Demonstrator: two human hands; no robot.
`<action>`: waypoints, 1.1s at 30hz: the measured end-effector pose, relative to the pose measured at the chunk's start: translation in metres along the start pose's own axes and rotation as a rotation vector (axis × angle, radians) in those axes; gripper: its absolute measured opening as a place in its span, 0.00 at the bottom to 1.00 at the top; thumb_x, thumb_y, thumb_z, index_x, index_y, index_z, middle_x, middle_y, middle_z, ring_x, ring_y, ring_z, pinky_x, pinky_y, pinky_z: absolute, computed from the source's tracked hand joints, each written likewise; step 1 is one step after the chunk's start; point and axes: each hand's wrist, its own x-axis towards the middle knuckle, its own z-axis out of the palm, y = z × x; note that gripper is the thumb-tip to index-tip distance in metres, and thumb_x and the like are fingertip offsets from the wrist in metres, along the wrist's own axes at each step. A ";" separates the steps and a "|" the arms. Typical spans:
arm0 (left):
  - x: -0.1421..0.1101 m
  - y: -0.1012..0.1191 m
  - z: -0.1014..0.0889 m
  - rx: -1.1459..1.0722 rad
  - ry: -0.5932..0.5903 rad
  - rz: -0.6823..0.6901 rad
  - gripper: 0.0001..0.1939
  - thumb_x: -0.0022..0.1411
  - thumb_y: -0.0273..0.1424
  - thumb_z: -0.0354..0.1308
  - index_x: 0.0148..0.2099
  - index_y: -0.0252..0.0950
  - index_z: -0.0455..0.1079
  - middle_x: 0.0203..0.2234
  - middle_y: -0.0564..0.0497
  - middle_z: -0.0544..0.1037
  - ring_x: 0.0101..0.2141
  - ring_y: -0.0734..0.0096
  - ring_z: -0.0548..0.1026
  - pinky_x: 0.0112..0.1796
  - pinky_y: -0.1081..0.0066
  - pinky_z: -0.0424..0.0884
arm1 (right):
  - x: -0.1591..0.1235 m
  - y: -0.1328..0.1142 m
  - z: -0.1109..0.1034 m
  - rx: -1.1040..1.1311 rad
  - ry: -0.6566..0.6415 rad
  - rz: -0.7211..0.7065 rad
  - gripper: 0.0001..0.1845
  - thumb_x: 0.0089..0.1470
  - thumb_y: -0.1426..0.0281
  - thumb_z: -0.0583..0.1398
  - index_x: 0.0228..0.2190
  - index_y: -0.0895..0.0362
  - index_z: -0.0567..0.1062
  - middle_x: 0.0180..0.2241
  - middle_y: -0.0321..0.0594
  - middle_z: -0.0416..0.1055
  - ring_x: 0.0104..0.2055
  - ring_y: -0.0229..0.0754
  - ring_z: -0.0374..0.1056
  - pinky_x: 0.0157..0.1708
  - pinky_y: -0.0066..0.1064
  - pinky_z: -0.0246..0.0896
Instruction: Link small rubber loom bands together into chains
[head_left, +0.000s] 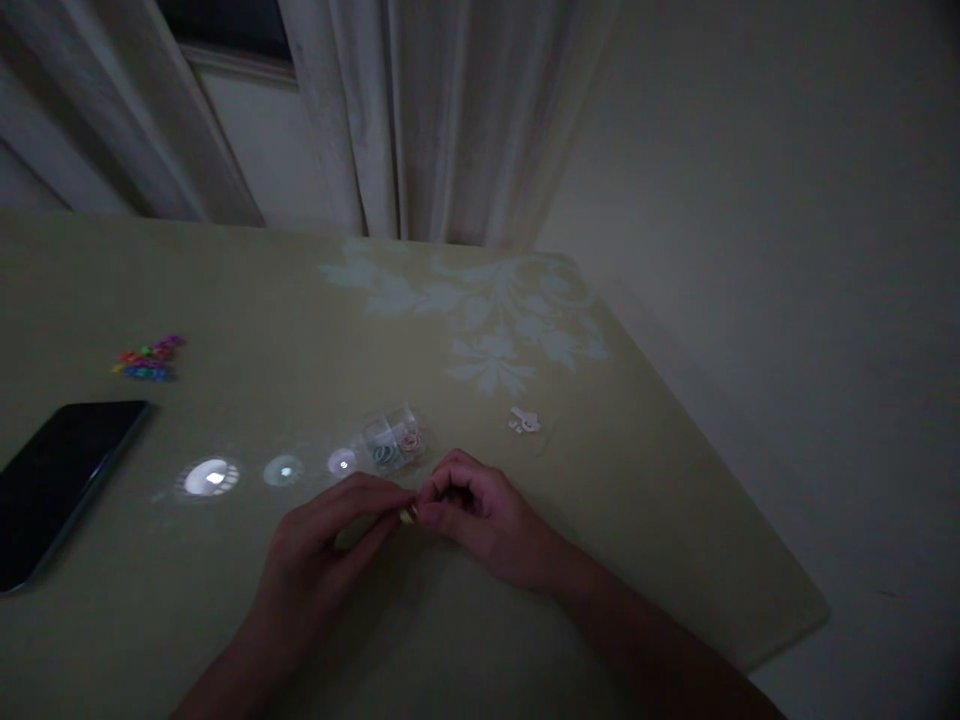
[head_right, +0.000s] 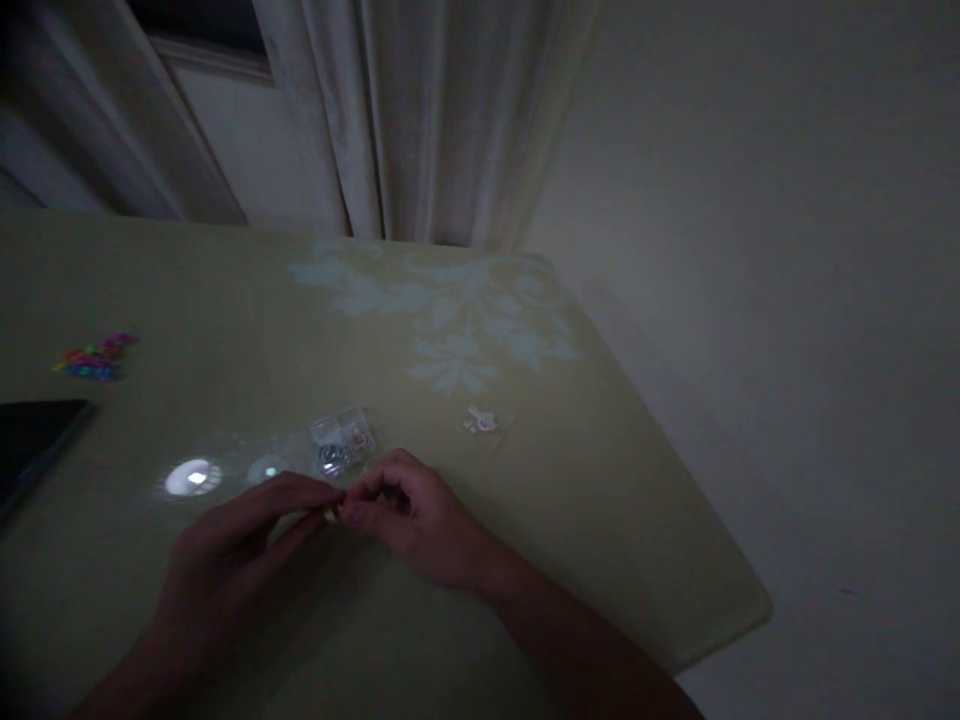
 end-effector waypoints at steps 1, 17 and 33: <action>0.000 0.000 0.000 0.012 0.006 0.008 0.13 0.68 0.25 0.62 0.49 0.48 0.81 0.38 0.56 0.85 0.38 0.73 0.83 0.40 0.78 0.78 | 0.000 -0.001 -0.005 -0.080 -0.002 -0.016 0.06 0.61 0.66 0.70 0.36 0.55 0.80 0.37 0.33 0.66 0.37 0.37 0.64 0.38 0.28 0.58; -0.002 -0.005 -0.004 0.011 0.039 -0.010 0.12 0.68 0.26 0.62 0.46 0.48 0.82 0.38 0.55 0.85 0.39 0.71 0.83 0.39 0.76 0.78 | -0.008 -0.003 -0.008 -0.942 -0.203 -0.151 0.05 0.55 0.71 0.67 0.34 0.59 0.77 0.36 0.39 0.70 0.39 0.44 0.67 0.42 0.35 0.62; 0.000 0.001 0.001 -0.064 -0.038 -0.032 0.08 0.67 0.27 0.64 0.45 0.47 0.80 0.38 0.54 0.84 0.39 0.69 0.83 0.40 0.73 0.78 | 0.000 -0.001 -0.001 0.015 -0.010 -0.047 0.10 0.63 0.63 0.66 0.34 0.57 0.77 0.36 0.34 0.64 0.33 0.35 0.59 0.33 0.28 0.54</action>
